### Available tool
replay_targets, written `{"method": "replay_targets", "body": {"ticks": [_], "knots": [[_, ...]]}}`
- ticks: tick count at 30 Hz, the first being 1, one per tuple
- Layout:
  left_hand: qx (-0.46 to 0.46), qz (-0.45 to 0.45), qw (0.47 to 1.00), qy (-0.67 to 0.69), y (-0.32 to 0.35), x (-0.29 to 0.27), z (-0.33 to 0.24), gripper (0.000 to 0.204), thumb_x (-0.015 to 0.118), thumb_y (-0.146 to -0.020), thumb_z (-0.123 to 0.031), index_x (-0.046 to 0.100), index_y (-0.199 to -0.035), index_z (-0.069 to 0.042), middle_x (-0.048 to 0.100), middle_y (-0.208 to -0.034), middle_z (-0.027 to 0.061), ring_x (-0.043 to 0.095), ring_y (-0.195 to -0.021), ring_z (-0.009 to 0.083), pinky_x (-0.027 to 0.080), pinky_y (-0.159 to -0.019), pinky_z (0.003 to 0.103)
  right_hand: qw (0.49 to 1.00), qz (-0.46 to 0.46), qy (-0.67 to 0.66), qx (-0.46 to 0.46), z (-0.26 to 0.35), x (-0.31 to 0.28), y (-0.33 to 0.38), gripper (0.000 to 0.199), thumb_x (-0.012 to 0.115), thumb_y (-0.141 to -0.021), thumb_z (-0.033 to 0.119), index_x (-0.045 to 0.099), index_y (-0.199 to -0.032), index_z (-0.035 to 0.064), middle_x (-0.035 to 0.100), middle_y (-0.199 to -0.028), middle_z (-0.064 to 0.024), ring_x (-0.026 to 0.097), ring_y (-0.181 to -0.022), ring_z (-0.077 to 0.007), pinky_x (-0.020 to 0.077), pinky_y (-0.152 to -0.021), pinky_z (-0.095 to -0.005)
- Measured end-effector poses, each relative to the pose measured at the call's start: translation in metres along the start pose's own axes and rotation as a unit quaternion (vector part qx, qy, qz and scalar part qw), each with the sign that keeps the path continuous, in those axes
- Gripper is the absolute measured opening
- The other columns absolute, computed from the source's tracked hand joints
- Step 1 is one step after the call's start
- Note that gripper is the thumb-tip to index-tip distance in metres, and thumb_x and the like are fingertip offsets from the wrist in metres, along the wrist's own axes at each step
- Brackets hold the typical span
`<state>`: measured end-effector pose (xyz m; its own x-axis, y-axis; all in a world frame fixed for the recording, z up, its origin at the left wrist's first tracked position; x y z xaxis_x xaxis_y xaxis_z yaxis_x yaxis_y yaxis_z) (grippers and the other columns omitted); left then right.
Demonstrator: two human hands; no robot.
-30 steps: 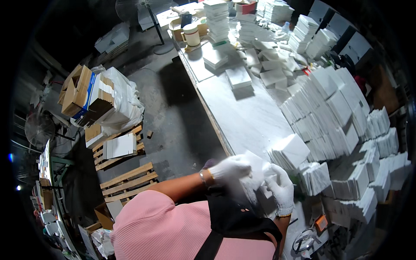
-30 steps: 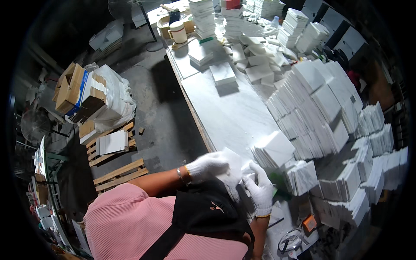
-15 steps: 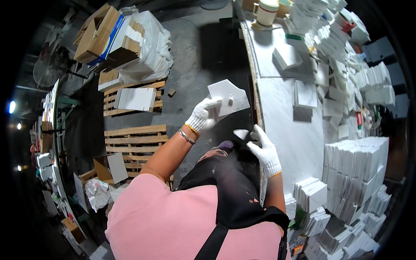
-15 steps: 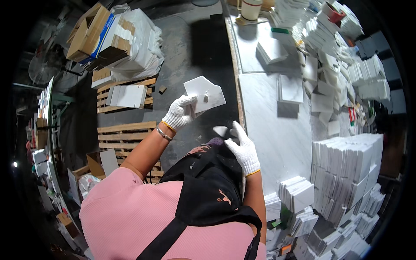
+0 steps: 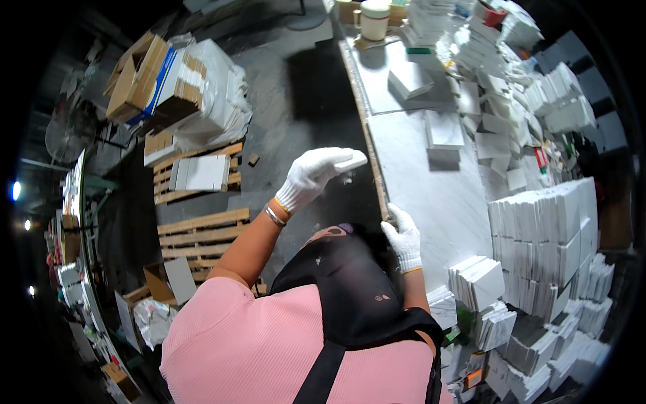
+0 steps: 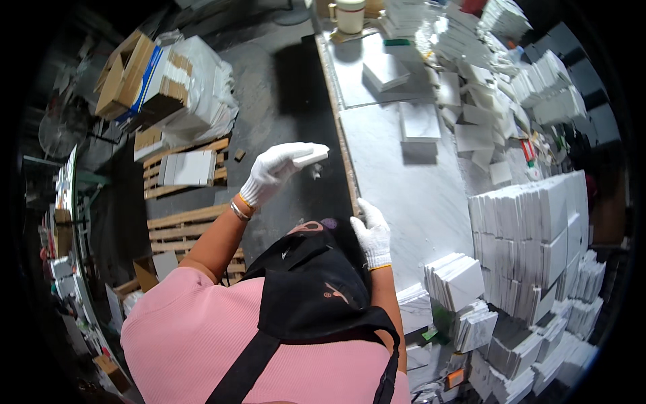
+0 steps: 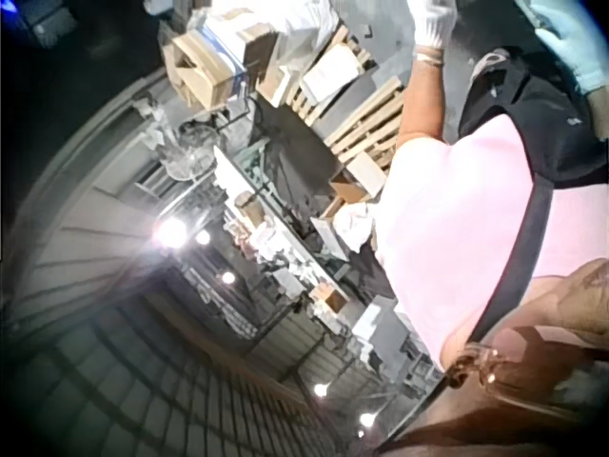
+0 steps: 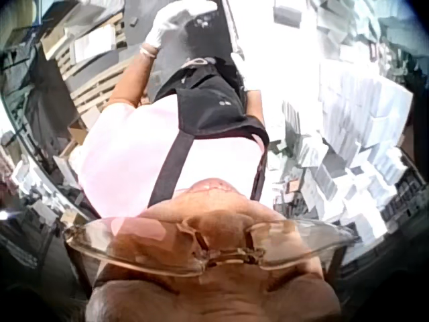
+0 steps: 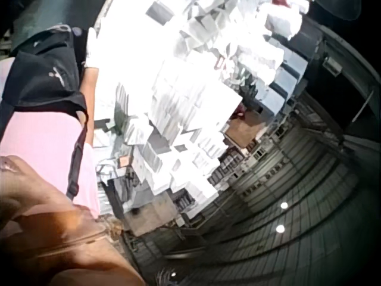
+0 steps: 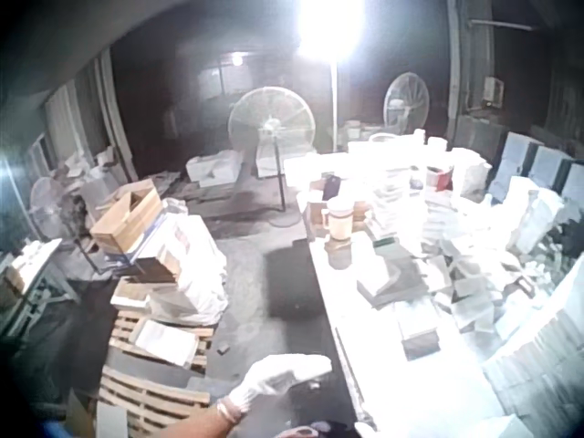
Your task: The person repeatedly picks up white rectangular tiles from a table, uses a green block to align edges, and stacks them into neat piles. The person also uses a small metal tool to scrape or clean tile surfaces before stacking.
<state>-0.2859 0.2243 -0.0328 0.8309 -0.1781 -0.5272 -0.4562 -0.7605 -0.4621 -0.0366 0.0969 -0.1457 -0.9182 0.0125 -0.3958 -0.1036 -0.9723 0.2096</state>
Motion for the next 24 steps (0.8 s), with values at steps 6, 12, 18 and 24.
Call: {"method": "replay_targets", "body": {"ticks": [6,12,18,24], "knots": [[-0.304,-0.104,0.919,0.23,-0.016,0.021,0.052,0.032,0.058,-0.094,-0.006,0.06,-0.125,-0.002,0.067,-0.114,0.0059,0.063,-0.102,0.0166,0.052,-0.088,0.032,0.984,-0.028,-0.178,0.012,-0.02,-0.006,-0.007,0.042,0.066,-0.087,0.001,0.059,-0.128,-0.0031,0.068,-0.116,-0.0133,0.065,-0.101,-0.0161,0.0523,-0.088,-0.0291],[-0.424,-0.066,0.768,0.476,-0.068,0.055,0.112,0.028,0.062,-0.094,-0.017,0.061,-0.118,-0.002,0.065,-0.103,0.0022,0.062,-0.092,0.0142,0.051,-0.082,0.03,0.926,-0.052,-0.316,0.2,-0.002,-0.025,-0.015,0.039,0.065,-0.091,0.006,0.059,-0.128,-0.002,0.069,-0.109,-0.0141,0.068,-0.08,-0.0126,0.0513,-0.06,-0.022],[-0.374,0.045,0.768,0.518,-0.157,0.085,0.165,0.04,0.062,-0.094,-0.017,0.054,-0.128,0.0,0.064,-0.112,0.0061,0.065,-0.1,0.0205,0.055,-0.087,0.04,0.902,-0.077,-0.327,0.27,-0.005,-0.027,-0.014,0.04,0.062,-0.093,0.01,0.057,-0.131,-0.0007,0.069,-0.104,-0.0133,0.065,-0.067,-0.0117,0.0475,-0.052,-0.0216],[-0.379,0.074,0.749,0.538,-0.236,0.105,0.176,0.036,0.064,-0.093,-0.019,0.056,-0.126,-0.008,0.061,-0.102,-0.0004,0.062,-0.091,0.0137,0.054,-0.085,0.036,0.861,-0.112,-0.392,0.304,-0.013,-0.023,-0.014,0.038,0.059,-0.095,0.008,0.056,-0.131,-0.0025,0.069,-0.095,-0.0137,0.064,-0.065,-0.0118,0.0458,-0.049,-0.0208]]}}
Point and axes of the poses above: each hand's wrist, its own y-axis away from the middle knuckle, its own x-axis out of the palm, z = x × y, the point moved 3 cm from there along -y, towards the middle knuckle
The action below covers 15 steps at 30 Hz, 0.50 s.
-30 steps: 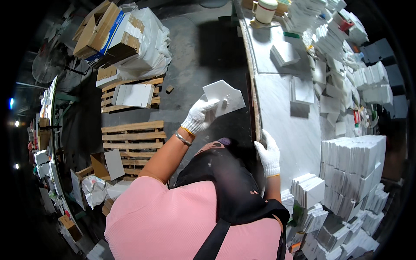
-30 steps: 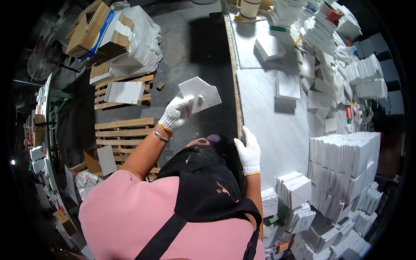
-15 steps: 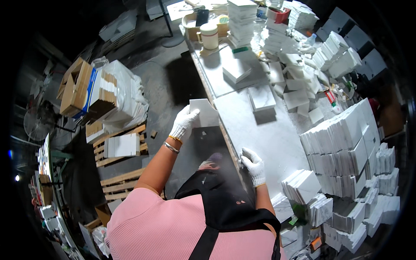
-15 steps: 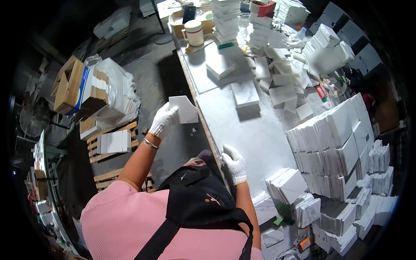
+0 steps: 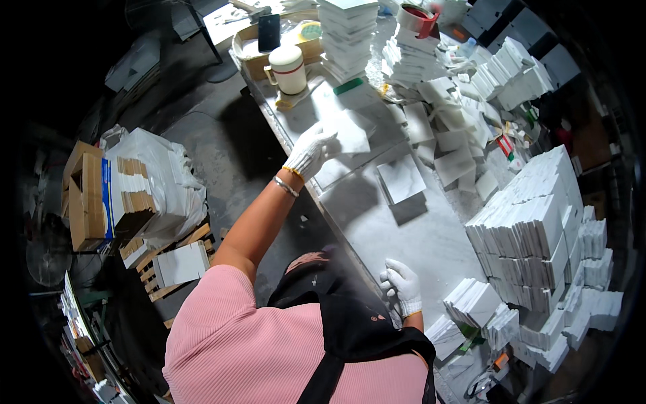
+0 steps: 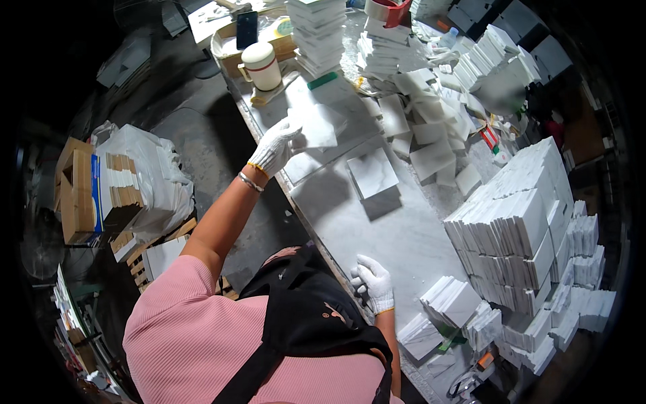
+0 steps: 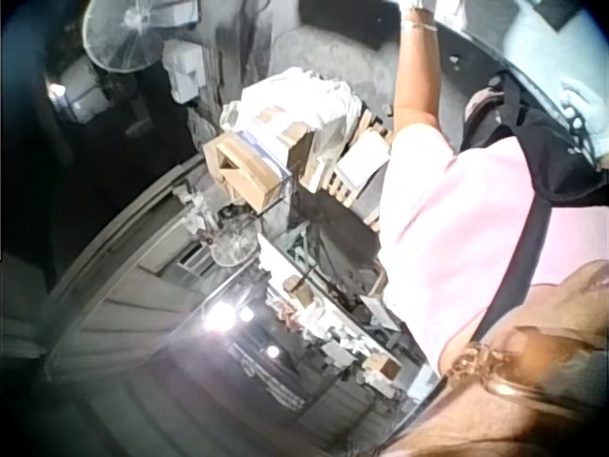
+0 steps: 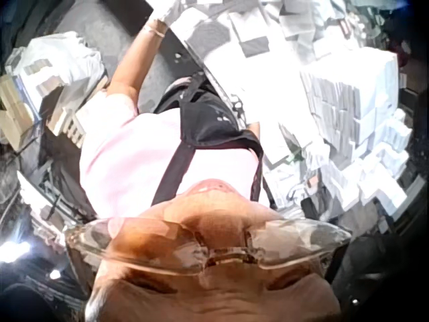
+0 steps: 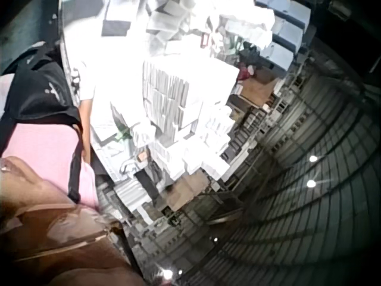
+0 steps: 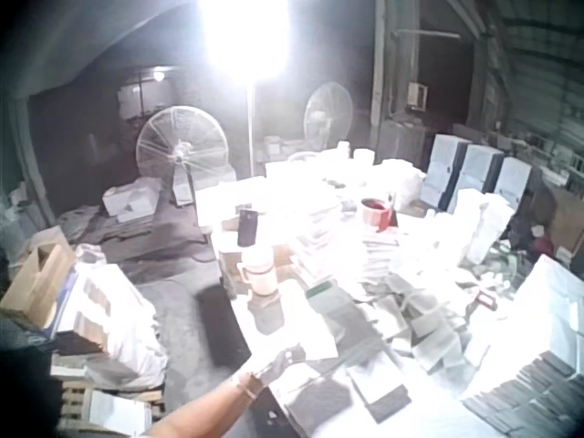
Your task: The person repeatedly picks up white rectangular tiles from a table, uses a green block to align edges, and stacks them into neat piles. The person also uses a small metal tool to scrape or clean tile surfaces before stacking.
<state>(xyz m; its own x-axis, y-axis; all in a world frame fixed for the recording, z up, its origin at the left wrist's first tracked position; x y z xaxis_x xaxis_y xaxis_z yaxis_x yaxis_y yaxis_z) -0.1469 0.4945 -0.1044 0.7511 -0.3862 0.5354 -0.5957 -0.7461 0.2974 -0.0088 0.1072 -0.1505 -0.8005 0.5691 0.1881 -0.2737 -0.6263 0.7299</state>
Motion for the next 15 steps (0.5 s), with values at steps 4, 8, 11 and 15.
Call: {"method": "replay_targets", "body": {"ticks": [4,8,11,15], "knots": [[0.003,-0.017,0.978,-0.21,-0.017,-0.001,-0.005,0.048,0.07,-0.09,-0.024,0.052,-0.129,-0.003,0.06,-0.1,0.0012,0.063,-0.074,0.0152,0.055,-0.071,0.031,0.999,-0.026,0.022,0.009,0.004,0.002,-0.001,0.036,0.058,-0.096,0.009,0.057,-0.13,-0.0018,0.069,-0.093,-0.0132,0.065,-0.064,-0.0123,0.0465,-0.049,-0.0208],[0.08,-0.114,0.727,-0.672,-0.007,-0.013,-0.023,0.083,0.069,-0.08,-0.054,0.045,-0.139,0.0,0.066,-0.113,0.0228,0.069,-0.086,0.0263,0.055,-0.08,0.035,0.998,-0.05,0.024,0.0,-0.002,-0.001,-0.003,0.035,0.058,-0.096,0.011,0.058,-0.129,-0.0004,0.069,-0.091,-0.0126,0.065,-0.064,-0.0125,0.0472,-0.049,-0.021],[0.244,-0.071,0.659,-0.708,-0.014,0.0,-0.034,0.086,0.076,-0.075,-0.05,0.044,-0.14,-0.003,0.059,-0.124,0.0213,0.059,-0.113,0.0329,0.049,-0.093,0.041,0.998,-0.057,0.029,0.007,-0.002,0.002,-0.003,0.034,0.058,-0.096,0.011,0.059,-0.129,0.0,0.069,-0.09,-0.0126,0.066,-0.064,-0.0126,0.0473,-0.048,-0.0213],[0.25,0.021,0.577,-0.777,-0.039,0.023,-0.031,0.104,0.084,-0.062,-0.051,0.04,-0.143,-0.002,0.05,-0.135,0.0231,0.051,-0.123,0.0375,0.046,-0.096,0.043,0.998,-0.06,0.017,0.009,0.001,0.002,-0.001,0.033,0.058,-0.096,0.012,0.06,-0.126,-0.0008,0.069,-0.089,-0.0127,0.065,-0.063,-0.0128,0.047,-0.048,-0.0211]]}}
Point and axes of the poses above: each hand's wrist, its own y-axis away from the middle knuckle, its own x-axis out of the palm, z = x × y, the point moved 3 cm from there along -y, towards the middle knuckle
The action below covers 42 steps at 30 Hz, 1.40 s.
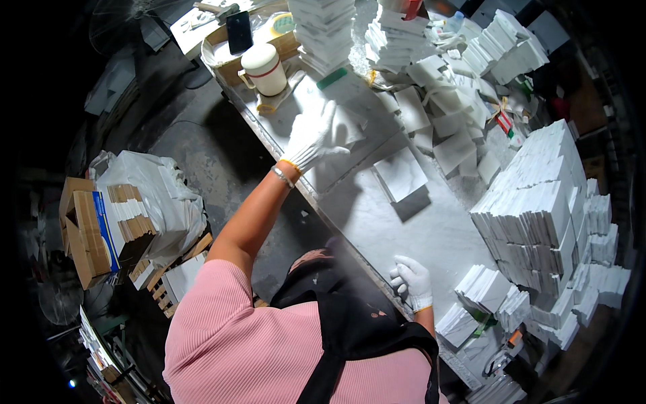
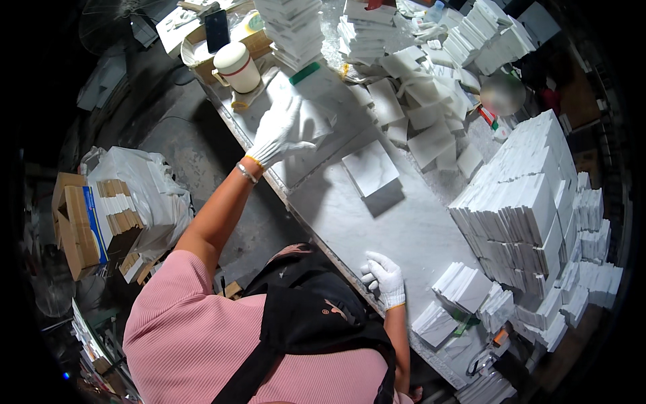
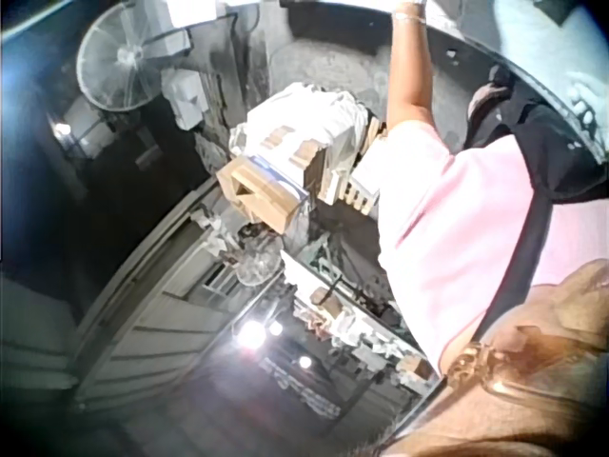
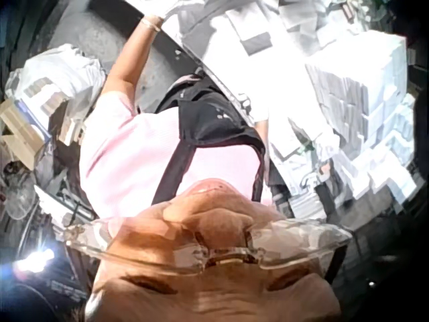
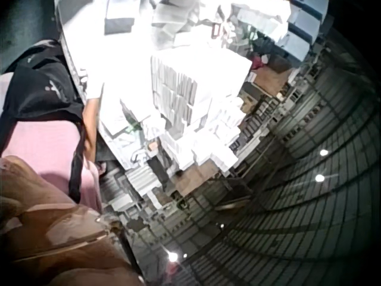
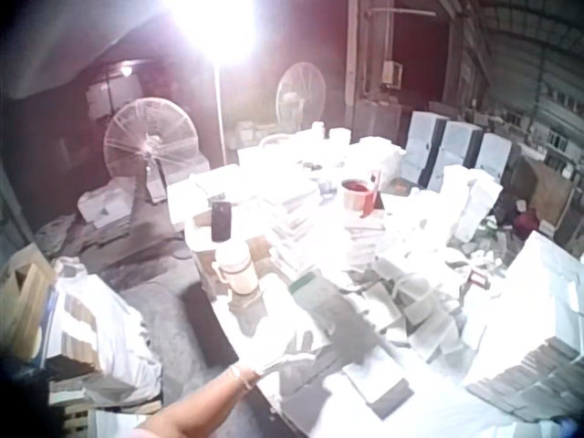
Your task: The person repeatedly picks up white rectangular tiles from a table, uses a green block to align edges, and stacks them into neat piles. The person also uses a small metal tool to scrape or clean tile surfaces before stacking.
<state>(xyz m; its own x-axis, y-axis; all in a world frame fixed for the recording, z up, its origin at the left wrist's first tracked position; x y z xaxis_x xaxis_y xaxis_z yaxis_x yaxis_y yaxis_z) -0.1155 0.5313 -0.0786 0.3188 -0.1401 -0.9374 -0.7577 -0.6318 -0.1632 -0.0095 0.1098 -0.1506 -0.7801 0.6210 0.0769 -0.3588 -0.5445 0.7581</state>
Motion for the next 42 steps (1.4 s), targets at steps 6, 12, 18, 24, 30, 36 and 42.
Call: {"method": "replay_targets", "body": {"ticks": [6,12,18,24,30,36,42], "knots": [[-0.032,0.026,0.998,-0.045,-0.011,0.024,0.007,0.117,0.084,-0.056,-0.056,0.034,-0.147,-0.002,0.06,-0.111,0.0188,0.061,-0.097,0.0341,0.051,-0.078,0.047,1.0,-0.022,0.005,-0.007,0.009,0.006,0.005,0.033,0.058,-0.096,0.012,0.06,-0.126,-0.0015,0.069,-0.088,-0.0123,0.064,-0.061,-0.0122,0.0456,-0.047,-0.0205],[-0.16,-0.03,0.985,-0.05,-0.013,0.009,-0.008,0.127,0.079,-0.046,-0.071,0.035,-0.147,-0.007,0.063,-0.098,0.0147,0.063,-0.078,0.0284,0.047,-0.064,0.041,1.0,-0.026,-0.002,-0.015,0.004,0.005,0.002,0.034,0.059,-0.096,0.013,0.059,-0.127,-0.0017,0.068,-0.087,-0.012,0.064,-0.062,-0.0118,0.045,-0.047,-0.02],[-0.203,-0.006,0.975,-0.092,-0.022,0.031,-0.02,0.123,0.079,-0.05,-0.07,0.036,-0.146,-0.008,0.047,-0.135,0.0274,0.062,-0.079,0.0323,0.045,-0.067,0.045,0.999,-0.03,-0.004,-0.017,0.004,0.005,0.004,0.036,0.059,-0.095,0.013,0.059,-0.127,-0.0021,0.069,-0.09,-0.0129,0.065,-0.063,-0.0123,0.0462,-0.048,-0.0205],[-0.115,-0.013,0.99,-0.086,-0.029,0.039,-0.018,0.119,0.071,-0.055,-0.078,0.037,-0.145,-0.008,0.038,-0.143,0.0318,0.041,-0.128,0.0465,0.041,-0.095,0.059,0.998,-0.041,-0.009,-0.039,0.0,0.002,0.006,0.038,0.059,-0.094,0.013,0.058,-0.128,-0.0031,0.069,-0.092,-0.0136,0.065,-0.065,-0.0127,0.0471,-0.049,-0.0207],[-0.08,0.133,0.97,-0.189,-0.062,0.033,-0.033,0.099,0.071,-0.06,-0.069,0.05,-0.137,-0.012,0.03,-0.148,0.0301,0.022,-0.138,0.0545,0.015,-0.108,0.073,0.997,-0.03,-0.047,-0.045,0.002,0.004,0.007,0.038,0.058,-0.094,0.012,0.057,-0.129,-0.003,0.068,-0.093,-0.0124,0.064,-0.066,-0.0109,0.0462,-0.05,-0.0199],[-0.041,0.087,0.976,-0.194,-0.062,0.051,-0.013,0.077,0.061,-0.068,-0.059,0.059,-0.127,-0.01,0.048,-0.139,0.0277,0.032,-0.135,0.0513,0.005,-0.112,0.069,0.997,-0.027,-0.038,-0.062,0.001,0.008,0.004,0.038,0.059,-0.093,0.012,0.06,-0.128,-0.0026,0.069,-0.095,-0.0107,0.062,-0.067,-0.0089,0.0461,-0.052,-0.0191],[0.052,0.07,0.979,-0.184,-0.082,0.057,0.049,0.07,0.066,-0.073,-0.056,0.06,-0.117,-0.003,0.05,-0.125,0.0263,0.039,-0.122,0.0456,0.02,-0.105,0.061,0.995,-0.015,-0.045,-0.083,0.006,0.007,0.006,0.037,0.06,-0.092,0.018,0.063,-0.126,0.0057,0.071,-0.094,-0.0051,0.065,-0.068,-0.0096,0.0512,-0.057,-0.0242]]}}
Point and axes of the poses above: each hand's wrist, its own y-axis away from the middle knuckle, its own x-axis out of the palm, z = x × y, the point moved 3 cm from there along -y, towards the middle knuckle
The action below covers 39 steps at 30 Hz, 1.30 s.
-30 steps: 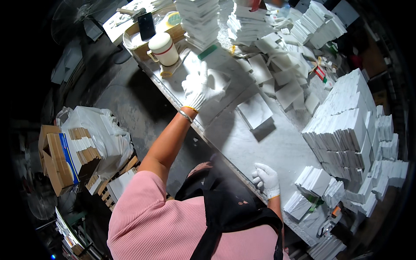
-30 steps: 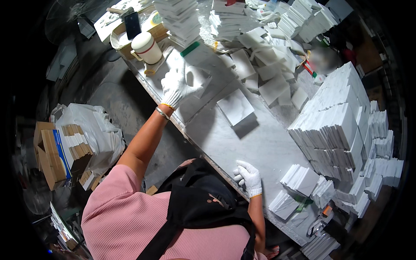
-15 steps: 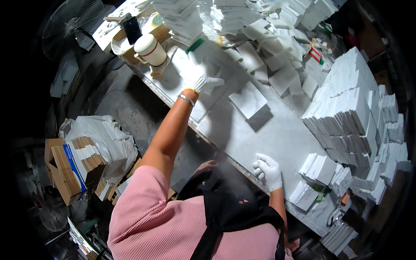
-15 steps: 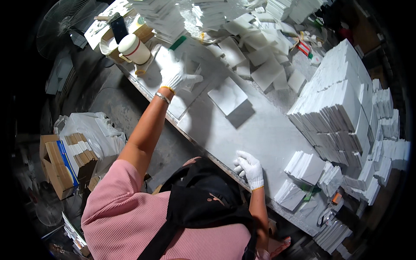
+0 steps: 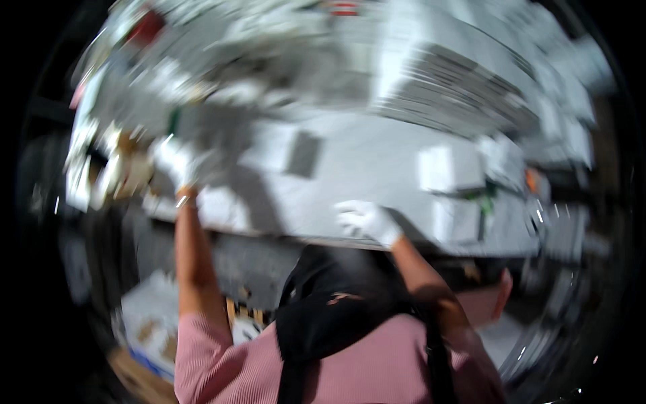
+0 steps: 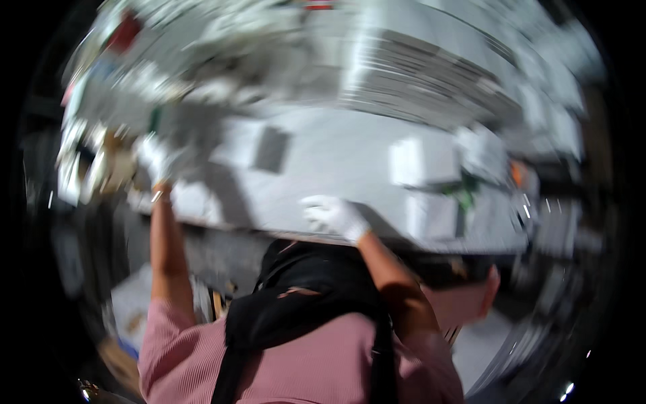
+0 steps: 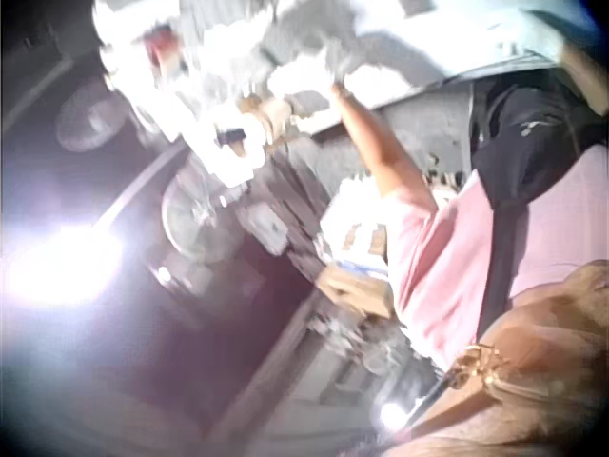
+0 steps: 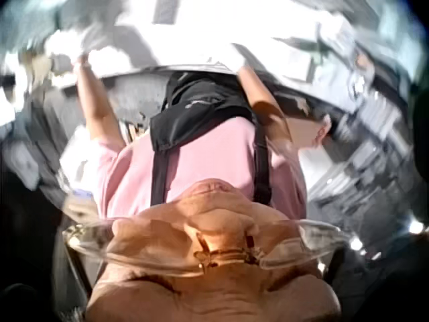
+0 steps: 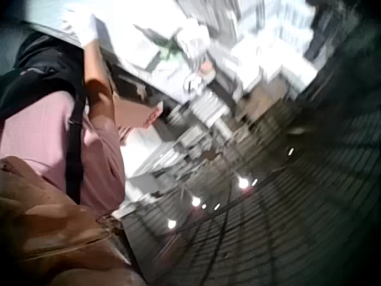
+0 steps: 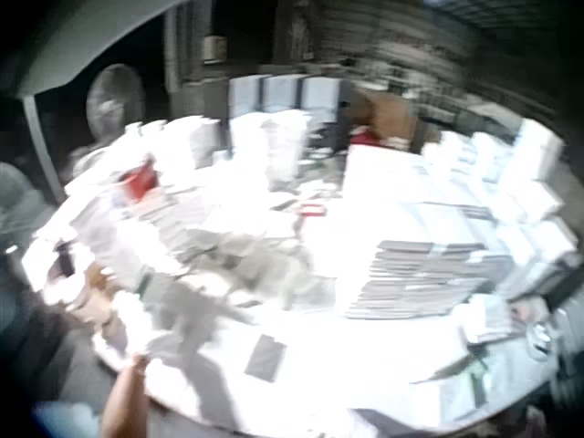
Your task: The person repeatedly picks up white rectangular tiles from a table, uses a green block to align edges, and stacks them into neat piles. The person also uses a small metal tool to scrape or clean tile surfaces before stacking.
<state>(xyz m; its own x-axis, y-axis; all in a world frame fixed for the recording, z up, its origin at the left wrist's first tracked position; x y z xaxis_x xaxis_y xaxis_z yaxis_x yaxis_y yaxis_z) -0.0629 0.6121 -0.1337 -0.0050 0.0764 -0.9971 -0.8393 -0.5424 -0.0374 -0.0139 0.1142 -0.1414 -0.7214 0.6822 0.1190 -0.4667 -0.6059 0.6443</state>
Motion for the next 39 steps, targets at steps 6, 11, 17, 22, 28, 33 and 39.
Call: {"method": "replay_targets", "body": {"ticks": [6,11,17,22,28,33,39], "knots": [[0.055,-0.059,0.996,0.047,-0.012,0.065,0.046,0.066,0.071,-0.077,-0.053,0.06,-0.108,0.004,0.053,-0.111,0.0249,0.045,-0.109,0.0398,0.035,-0.098,0.054,0.999,0.023,0.017,-0.042,0.011,-0.002,0.002,0.038,0.061,-0.085,0.017,0.066,-0.121,0.0061,0.072,-0.09,-0.0108,0.071,-0.068,-0.0176,0.0577,-0.056,-0.0307],[0.063,-0.148,0.979,0.125,0.037,-0.042,-0.057,0.08,0.063,-0.09,-0.052,0.039,-0.145,0.0,0.044,-0.138,0.027,0.038,-0.13,0.0409,0.029,-0.111,0.049,0.995,-0.005,0.033,-0.096,-0.011,-0.01,0.027,0.035,0.061,-0.09,0.02,0.065,-0.123,0.0081,0.072,-0.098,-0.0113,0.071,-0.081,-0.018,0.0572,-0.069,-0.0309],[0.153,-0.155,0.884,0.413,0.133,-0.106,-0.175,0.043,0.061,-0.096,-0.007,0.052,-0.137,-0.002,0.056,-0.135,0.0141,0.057,-0.116,0.0233,0.049,-0.098,0.036,0.951,-0.064,0.152,-0.26,-0.02,-0.05,0.138,0.03,0.063,-0.09,0.022,0.069,-0.115,0.0071,0.071,-0.111,-0.0119,0.068,-0.103,-0.025,0.0498,-0.093,-0.0336],[0.072,-0.036,0.835,0.544,0.208,-0.115,-0.271,0.036,0.057,-0.098,-0.003,0.055,-0.133,0.001,0.062,-0.127,0.0103,0.061,-0.107,0.015,0.051,-0.091,0.027,0.928,-0.243,0.046,-0.281,-0.069,-0.166,0.242,0.023,0.065,-0.09,0.019,0.07,-0.108,0.0063,0.072,-0.104,-0.0104,0.07,-0.095,-0.0218,0.0539,-0.081,-0.0308],[0.082,0.17,0.757,0.625,0.3,-0.152,-0.424,0.038,0.059,-0.095,-0.014,0.058,-0.13,0.0,0.068,-0.108,0.011,0.065,-0.089,0.0168,0.052,-0.079,0.027,0.77,-0.585,0.195,-0.167,-0.128,-0.307,0.294,0.031,0.066,-0.088,0.027,0.065,-0.117,0.0158,0.07,-0.107,-0.0091,0.067,-0.095,-0.0289,0.0535,-0.081,-0.0388],[0.088,0.463,0.614,0.633,0.335,-0.172,-0.558,0.047,0.054,-0.098,-0.018,0.047,-0.139,0.004,0.066,-0.116,0.0143,0.065,-0.096,0.0181,0.052,-0.08,0.028,0.731,-0.597,0.299,-0.143,-0.141,-0.354,0.276,0.035,0.061,-0.088,0.026,0.063,-0.122,0.0171,0.067,-0.116,-0.0095,0.066,-0.096,-0.0321,0.0526,-0.083,-0.042],[0.001,0.563,0.396,0.725,0.328,-0.091,-0.653,0.05,0.061,-0.094,-0.014,0.044,-0.14,-0.002,0.06,-0.122,0.0119,0.06,-0.104,0.0227,0.05,-0.088,0.033,0.739,-0.598,0.294,-0.103,-0.132,-0.359,0.264,0.033,0.061,-0.085,0.025,0.065,-0.116,0.0158,0.068,-0.106,-0.0121,0.065,-0.095,-0.0349,0.0521,-0.081,-0.0457]]}}
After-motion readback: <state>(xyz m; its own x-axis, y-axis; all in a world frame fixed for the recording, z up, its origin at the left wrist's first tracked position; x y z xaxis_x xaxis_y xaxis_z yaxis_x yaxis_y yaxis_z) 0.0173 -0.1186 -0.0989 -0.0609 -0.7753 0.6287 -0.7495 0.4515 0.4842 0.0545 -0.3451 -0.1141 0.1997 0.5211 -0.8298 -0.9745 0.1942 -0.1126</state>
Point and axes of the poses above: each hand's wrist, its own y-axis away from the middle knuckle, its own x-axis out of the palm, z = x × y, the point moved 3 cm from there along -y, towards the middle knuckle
